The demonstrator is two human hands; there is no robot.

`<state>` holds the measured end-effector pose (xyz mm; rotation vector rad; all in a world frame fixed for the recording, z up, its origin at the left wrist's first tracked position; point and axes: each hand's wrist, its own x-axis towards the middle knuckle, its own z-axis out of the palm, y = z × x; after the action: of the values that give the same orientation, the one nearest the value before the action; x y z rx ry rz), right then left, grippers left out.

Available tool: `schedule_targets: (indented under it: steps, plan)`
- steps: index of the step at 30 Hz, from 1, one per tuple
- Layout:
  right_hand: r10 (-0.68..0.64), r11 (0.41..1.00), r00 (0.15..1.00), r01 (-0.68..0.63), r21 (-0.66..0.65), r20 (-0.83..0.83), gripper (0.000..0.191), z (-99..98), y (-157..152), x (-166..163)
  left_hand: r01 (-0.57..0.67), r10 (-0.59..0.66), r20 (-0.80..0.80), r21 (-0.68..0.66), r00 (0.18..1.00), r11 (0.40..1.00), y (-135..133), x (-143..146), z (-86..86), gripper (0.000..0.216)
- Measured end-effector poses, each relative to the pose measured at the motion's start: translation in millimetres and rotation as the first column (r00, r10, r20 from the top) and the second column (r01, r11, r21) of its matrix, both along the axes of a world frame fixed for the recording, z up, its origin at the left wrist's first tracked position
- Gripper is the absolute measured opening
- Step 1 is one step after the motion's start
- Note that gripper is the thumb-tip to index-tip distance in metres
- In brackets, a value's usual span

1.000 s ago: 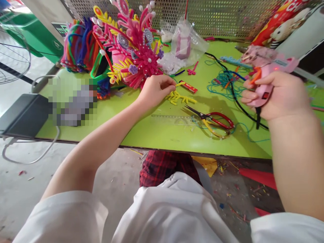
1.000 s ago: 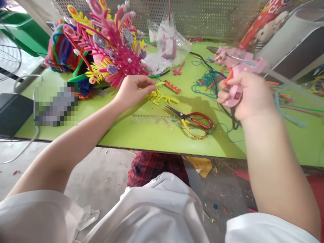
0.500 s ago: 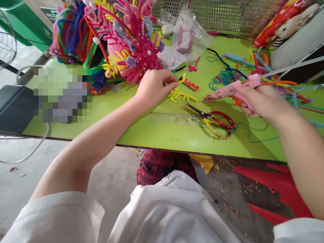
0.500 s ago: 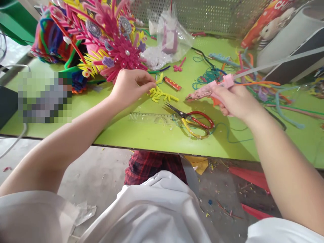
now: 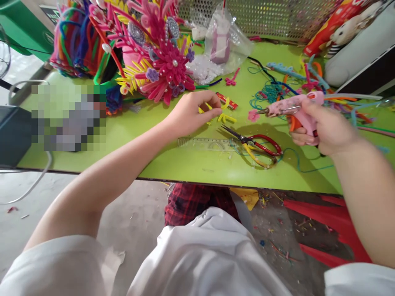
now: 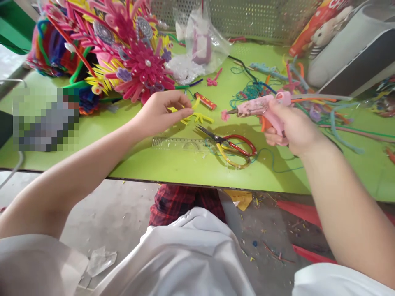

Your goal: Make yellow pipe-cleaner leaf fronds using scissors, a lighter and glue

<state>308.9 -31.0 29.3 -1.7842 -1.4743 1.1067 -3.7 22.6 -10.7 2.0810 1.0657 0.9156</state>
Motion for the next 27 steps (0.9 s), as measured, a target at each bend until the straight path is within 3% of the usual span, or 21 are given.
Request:
schedule_targets:
  steps: [4,10,17,18,20,22,24,26,27]
  plan:
    - [-0.056,0.987,0.954,0.010,-0.159,-0.293,0.039,5.1,-7,-9,0.108,-0.046,0.243,-0.247,0.969,0.963,-3,16,4.6,0.011]
    - [-0.057,0.989,0.870,-0.018,-0.147,-0.490,0.038,9.5,-15,-20,0.458,-0.280,0.481,-0.304,0.831,0.835,-19,31,13.9,0.010]
    - [-0.072,0.984,0.790,-0.044,-0.173,-0.609,0.050,8.8,-32,-31,0.389,-0.166,0.545,-0.324,0.822,0.862,-24,36,14.4,0.010]
    - [-0.077,0.990,0.771,-0.014,-0.138,-0.632,0.048,7.3,-34,-32,0.402,-0.168,0.572,-0.312,0.803,0.861,-23,35,13.0,0.010]
    - [-0.091,0.985,0.690,0.169,0.037,-0.718,0.047,2.5,-34,-34,0.423,-0.166,0.631,-0.282,0.758,0.861,-21,33,10.2,0.013]
    - [-0.085,0.868,0.547,0.451,0.207,-0.833,0.053,-3.8,-31,-39,0.418,-0.156,0.665,-0.254,0.730,0.872,-19,32,8.3,0.018]
    - [-0.102,0.747,0.428,0.629,0.214,-0.898,0.053,-9.8,-29,-51,0.388,-0.150,0.663,-0.227,0.733,0.893,-20,32,8.3,0.021]
    - [-0.143,0.732,0.450,0.648,0.212,-0.881,0.048,-14.3,-30,-68,0.337,-0.138,0.634,-0.205,0.761,0.919,-24,34,10.5,0.020]
    - [-0.153,0.743,0.510,0.624,0.241,-0.847,0.046,-16.1,-31,-77,0.312,-0.133,0.614,-0.194,0.778,0.930,-27,35,12.4,0.019]
